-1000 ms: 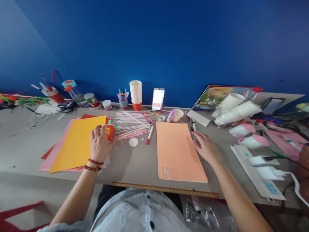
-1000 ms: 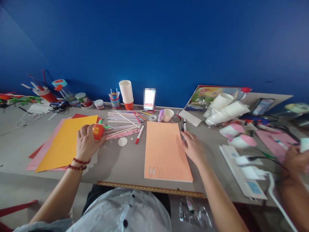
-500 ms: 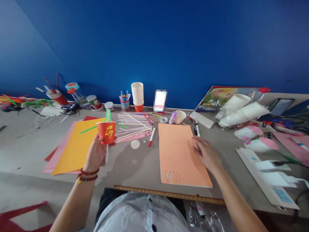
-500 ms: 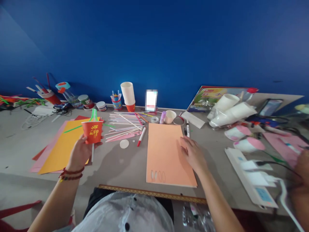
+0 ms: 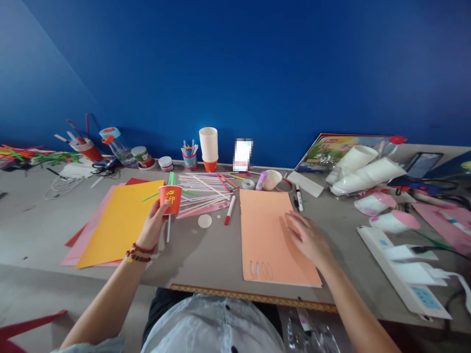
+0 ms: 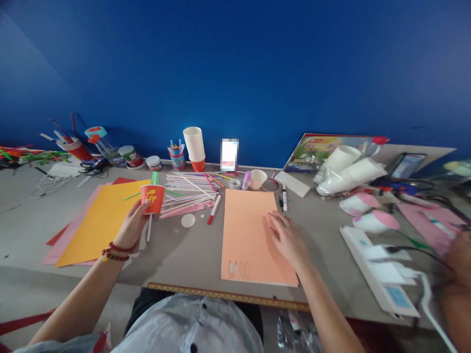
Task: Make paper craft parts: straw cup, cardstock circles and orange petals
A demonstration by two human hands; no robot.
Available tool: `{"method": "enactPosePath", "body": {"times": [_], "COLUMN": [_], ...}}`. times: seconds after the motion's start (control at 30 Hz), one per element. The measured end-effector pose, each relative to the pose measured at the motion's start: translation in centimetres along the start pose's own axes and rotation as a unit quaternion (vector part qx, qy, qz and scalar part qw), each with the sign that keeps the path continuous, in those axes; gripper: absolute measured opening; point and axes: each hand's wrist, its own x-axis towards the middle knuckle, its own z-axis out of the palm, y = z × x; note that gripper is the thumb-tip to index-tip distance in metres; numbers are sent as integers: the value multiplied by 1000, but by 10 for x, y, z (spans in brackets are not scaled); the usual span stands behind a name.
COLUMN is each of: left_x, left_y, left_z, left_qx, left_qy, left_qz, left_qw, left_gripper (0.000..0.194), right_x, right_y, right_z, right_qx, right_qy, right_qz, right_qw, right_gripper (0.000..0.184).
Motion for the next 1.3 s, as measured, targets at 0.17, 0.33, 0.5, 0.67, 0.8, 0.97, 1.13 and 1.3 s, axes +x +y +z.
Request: {"method": "enactPosePath", "body": {"times": [0.17,0.33,0.5,0.67,0.8,0.97,1.13,1.3], "left_x": [17,-4,-61,-101,-109,-116,-122,-121], "left_y": [-2,4,3,-3,-3,-4,-11,-17], "left_z": [-14,-9,21,51,59,57,60,64], "left_qx": [142,177,174,148,129,142,223,220], "left_qy": [37,-7,-192,-353,-380,-367,-318,-316], "left_qz": [-11,86,97,78,82,112,174,185], "left_qw": [989,980,961,921,912,912,905,904], "left_gripper": [58,54,47,49,49,52,57,55], "right_x": [1,6,31,68,80,79,77,77], "right_y": [-15,-39,-101,-157,-169,-170,-175,-175], "right_z": [1,-7,-30,-47,-48,-44,-36,-36], "right_qx": [17,123,430,614,654,671,653,657], "right_qy": [-22,-21,-67,-79,-88,-83,-40,-46], "right_qz": [-24,5,96,89,123,167,186,186], "right_qw": [999,992,895,780,741,718,733,729], "right_gripper": [38,34,30,33,28,28,34,35]}}
